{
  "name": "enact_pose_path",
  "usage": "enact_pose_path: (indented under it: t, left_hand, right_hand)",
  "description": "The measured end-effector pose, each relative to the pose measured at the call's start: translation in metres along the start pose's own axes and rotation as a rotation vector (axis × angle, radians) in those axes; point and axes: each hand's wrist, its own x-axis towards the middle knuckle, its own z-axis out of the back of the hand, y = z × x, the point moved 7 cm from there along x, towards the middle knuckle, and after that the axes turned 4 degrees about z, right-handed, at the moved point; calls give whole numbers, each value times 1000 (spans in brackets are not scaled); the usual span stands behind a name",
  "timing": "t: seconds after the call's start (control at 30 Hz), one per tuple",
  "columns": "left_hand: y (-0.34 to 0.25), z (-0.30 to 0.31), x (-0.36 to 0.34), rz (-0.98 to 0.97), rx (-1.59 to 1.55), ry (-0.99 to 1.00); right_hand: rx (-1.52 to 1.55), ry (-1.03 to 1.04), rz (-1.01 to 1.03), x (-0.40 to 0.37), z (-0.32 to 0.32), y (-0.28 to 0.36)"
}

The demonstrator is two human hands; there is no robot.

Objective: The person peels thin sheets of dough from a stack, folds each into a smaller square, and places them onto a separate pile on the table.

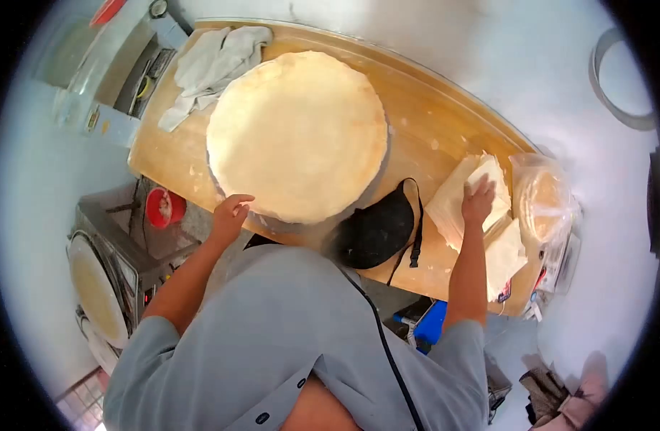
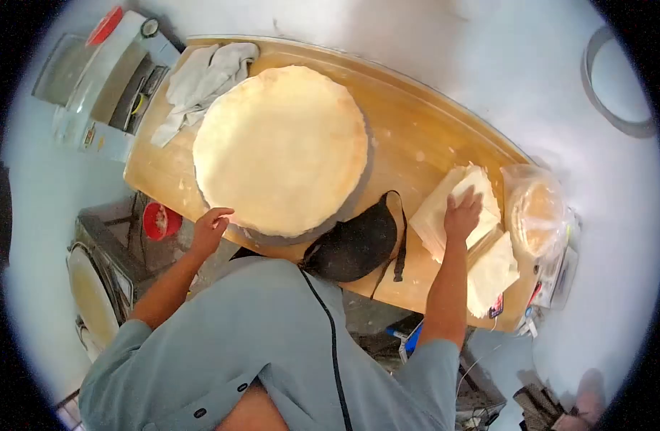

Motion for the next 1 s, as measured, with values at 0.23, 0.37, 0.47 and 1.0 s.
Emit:
enact_pose_path:
  t: [0.23, 0.37, 0.47, 1.0]
  left_hand:
    - [36, 12, -5, 94, -155, 19]
    - [47, 7, -11, 122, -192, 55]
    - [47, 7, -8, 117, -192, 49]
    - [102, 40, -12, 201, -231, 2]
  right_hand:
    - [107, -52, 102, 41, 4, 34]
    - [467, 194, 286, 35, -2, 168]
    - [560, 278, 292, 34, -18, 241]
    - [533, 246, 128, 68, -78, 285]
